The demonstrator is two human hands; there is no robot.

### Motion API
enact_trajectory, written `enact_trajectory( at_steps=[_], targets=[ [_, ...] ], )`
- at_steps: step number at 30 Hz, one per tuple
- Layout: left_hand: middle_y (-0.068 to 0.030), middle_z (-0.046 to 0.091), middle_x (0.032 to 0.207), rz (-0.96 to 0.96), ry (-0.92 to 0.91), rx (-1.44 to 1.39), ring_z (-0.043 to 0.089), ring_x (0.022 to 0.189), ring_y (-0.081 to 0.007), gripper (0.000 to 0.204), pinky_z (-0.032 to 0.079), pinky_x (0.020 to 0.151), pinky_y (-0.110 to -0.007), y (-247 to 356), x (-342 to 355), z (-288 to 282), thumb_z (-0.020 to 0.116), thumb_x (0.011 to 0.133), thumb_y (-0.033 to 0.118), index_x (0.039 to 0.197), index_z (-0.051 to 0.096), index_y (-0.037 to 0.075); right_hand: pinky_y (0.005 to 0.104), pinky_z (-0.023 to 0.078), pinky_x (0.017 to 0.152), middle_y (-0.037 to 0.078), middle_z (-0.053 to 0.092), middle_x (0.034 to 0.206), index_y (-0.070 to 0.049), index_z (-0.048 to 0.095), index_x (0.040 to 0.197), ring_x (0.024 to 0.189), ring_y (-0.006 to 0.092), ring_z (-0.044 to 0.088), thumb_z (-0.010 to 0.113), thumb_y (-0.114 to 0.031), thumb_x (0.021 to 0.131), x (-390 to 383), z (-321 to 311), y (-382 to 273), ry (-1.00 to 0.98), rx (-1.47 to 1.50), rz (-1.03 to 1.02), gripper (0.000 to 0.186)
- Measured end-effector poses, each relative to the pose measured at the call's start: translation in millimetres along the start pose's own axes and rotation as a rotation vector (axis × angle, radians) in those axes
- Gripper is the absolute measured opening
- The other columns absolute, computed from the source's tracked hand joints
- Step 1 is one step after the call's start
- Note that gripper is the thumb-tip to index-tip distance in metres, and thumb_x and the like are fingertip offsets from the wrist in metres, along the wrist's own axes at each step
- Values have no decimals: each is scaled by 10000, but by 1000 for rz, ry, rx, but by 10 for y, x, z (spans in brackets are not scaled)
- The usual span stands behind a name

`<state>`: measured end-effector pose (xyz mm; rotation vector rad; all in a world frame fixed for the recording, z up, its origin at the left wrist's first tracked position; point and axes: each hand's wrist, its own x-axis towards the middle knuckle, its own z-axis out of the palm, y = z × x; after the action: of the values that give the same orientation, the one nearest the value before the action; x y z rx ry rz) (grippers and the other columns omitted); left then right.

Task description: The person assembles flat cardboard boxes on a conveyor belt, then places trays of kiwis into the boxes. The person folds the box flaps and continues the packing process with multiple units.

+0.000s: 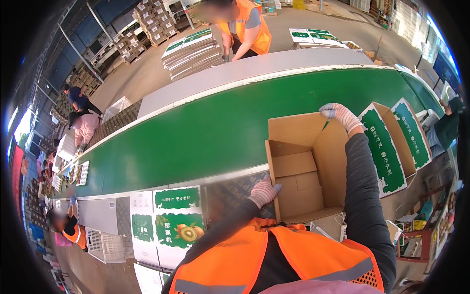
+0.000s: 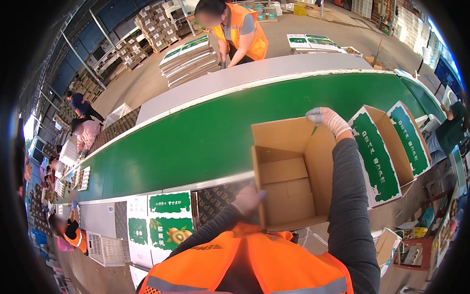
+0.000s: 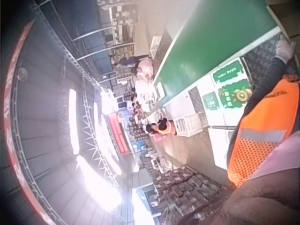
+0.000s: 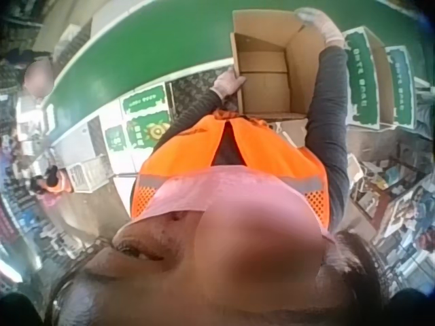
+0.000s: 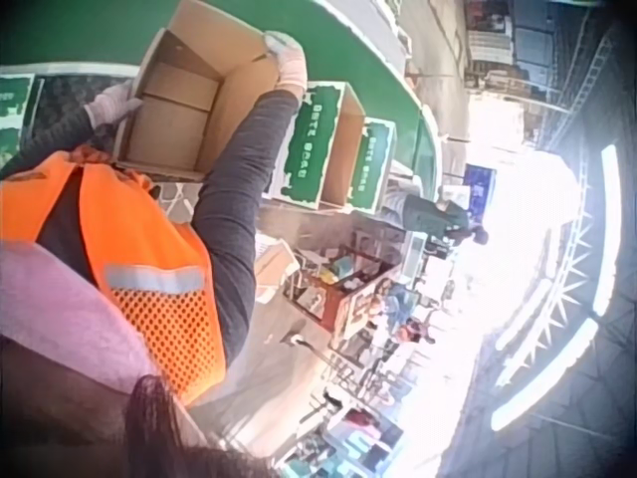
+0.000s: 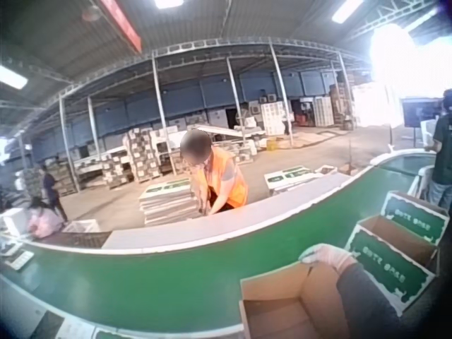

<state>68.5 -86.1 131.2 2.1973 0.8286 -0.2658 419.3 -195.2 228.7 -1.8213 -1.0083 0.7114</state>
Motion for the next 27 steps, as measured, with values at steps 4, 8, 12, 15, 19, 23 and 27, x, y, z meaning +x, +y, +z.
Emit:
enact_trajectory(
  at_steps=[4,8,12,15,19,23,27],
  targets=[
    [-248,577,1132,-20,-11,-19,544,1086,-360,619,424,927,-411,96,-69,-61,557,814,434,1226,451,-16,272,506,675,53,669,874,-22,672,964,768,147,605,649,-154,803,32,-32,99,-2,-89,-33,210],
    [-251,576,1133,59,14,-2,542,1086,-363,626,424,926,-412,-129,67,78,569,802,430,1228,446,-12,284,501,713,55,672,878,-43,675,984,798,147,608,637,-146,797,28,-21,99,-7,-194,-129,217],
    [-244,578,1123,20,-31,-21,541,1068,-383,585,426,911,-424,-248,194,172,556,799,455,1160,508,-3,285,482,769,57,677,902,-50,678,994,834,150,610,622,-136,798,-59,-20,104,41,-270,-219,221],
    [-236,610,1048,134,21,-75,571,998,-402,551,454,859,-443,-148,16,31,540,809,459,1146,529,23,287,483,768,58,677,924,-50,675,1020,838,143,609,633,-140,791,-39,-47,248,29,-281,-252,250],
    [-219,632,968,136,111,-31,591,915,-411,424,475,795,-474,-226,11,5,507,849,392,1114,556,63,286,492,823,69,669,998,-61,663,1045,900,181,621,604,-186,837,-8,151,-61,44,-371,-288,250],
    [-215,617,1000,425,-58,83,572,942,-409,297,478,777,-487,-513,370,70,456,889,274,1099,569,96,296,496,682,27,665,865,-75,678,1029,732,141,609,695,-261,790,166,77,314,77,-80,-153,304],
    [-217,601,1026,436,-109,30,560,959,-413,277,475,787,-487,-480,402,111,428,894,269,1031,580,82,296,478,636,20,643,763,-73,682,974,648,139,582,677,-361,789,117,51,374,81,-146,-178,342]
  ],
)
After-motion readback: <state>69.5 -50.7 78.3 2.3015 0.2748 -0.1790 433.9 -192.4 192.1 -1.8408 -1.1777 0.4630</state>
